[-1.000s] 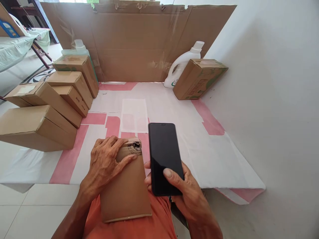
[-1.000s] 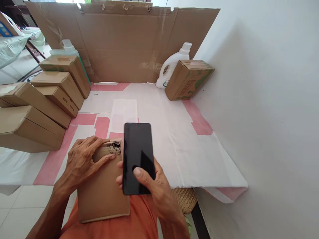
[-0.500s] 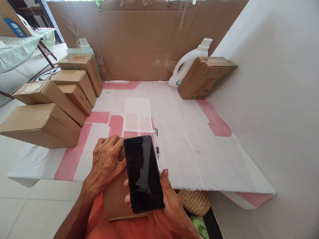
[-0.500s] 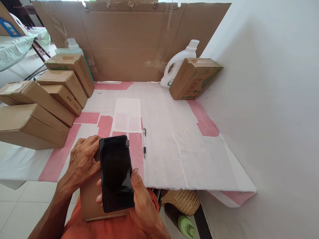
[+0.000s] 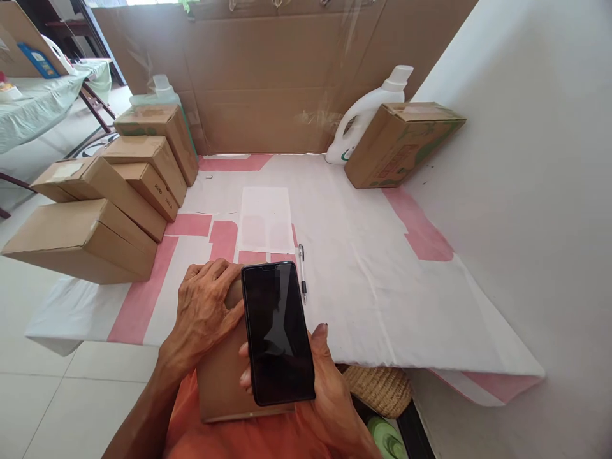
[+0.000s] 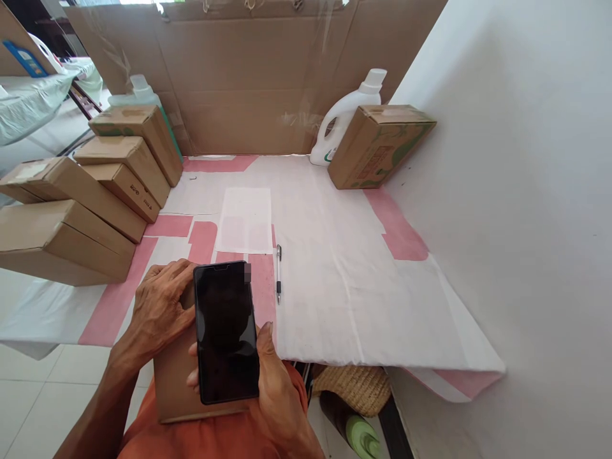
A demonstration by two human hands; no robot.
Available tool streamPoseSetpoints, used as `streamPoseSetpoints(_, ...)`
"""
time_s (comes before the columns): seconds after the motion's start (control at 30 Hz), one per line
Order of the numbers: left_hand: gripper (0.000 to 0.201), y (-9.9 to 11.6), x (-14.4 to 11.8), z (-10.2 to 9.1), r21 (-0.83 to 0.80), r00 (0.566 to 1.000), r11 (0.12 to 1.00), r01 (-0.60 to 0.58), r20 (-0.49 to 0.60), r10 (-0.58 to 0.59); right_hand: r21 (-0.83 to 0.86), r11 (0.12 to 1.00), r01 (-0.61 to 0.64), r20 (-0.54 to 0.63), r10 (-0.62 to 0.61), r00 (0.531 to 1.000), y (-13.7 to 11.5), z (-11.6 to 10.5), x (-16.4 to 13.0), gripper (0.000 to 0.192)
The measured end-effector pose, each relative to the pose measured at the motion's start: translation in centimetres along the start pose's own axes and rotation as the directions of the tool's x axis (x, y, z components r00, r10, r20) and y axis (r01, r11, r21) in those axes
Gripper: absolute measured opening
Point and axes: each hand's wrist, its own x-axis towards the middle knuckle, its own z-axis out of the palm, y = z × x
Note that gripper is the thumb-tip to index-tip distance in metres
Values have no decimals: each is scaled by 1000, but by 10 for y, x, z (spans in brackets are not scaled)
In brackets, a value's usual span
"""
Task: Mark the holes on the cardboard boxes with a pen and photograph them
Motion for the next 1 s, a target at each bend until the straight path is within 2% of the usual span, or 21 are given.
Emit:
streamPoseSetpoints(0.43, 11, 8, 7, -1, -25, 999, 1000, -1, 42, 2, 48, 999, -14, 9, 14, 1000, -4, -5, -6, 95)
streamPoseSetpoints(0.67, 15, 9, 6, -1, -36, 999, 999, -2, 49, 4, 126, 991, 38, 12, -40, 999, 0, -3, -6, 79)
streamPoseSetpoints(0.8, 19, 10, 6, -1, -53, 999, 999, 9, 35, -7, 177, 977, 121, 65, -134, 989, -2, -3, -6, 68)
streamPoseSetpoints(0.87, 22, 11, 7, -1, -47, 999, 999, 2, 35, 0, 217, 968, 124, 110, -150, 983, -2, -3, -5, 64)
streamPoseSetpoints(1.0, 26, 10, 8, 0, -47, 999, 999, -12, 46, 14, 239, 966, 96, 153, -136, 979, -1, -5, -2, 71)
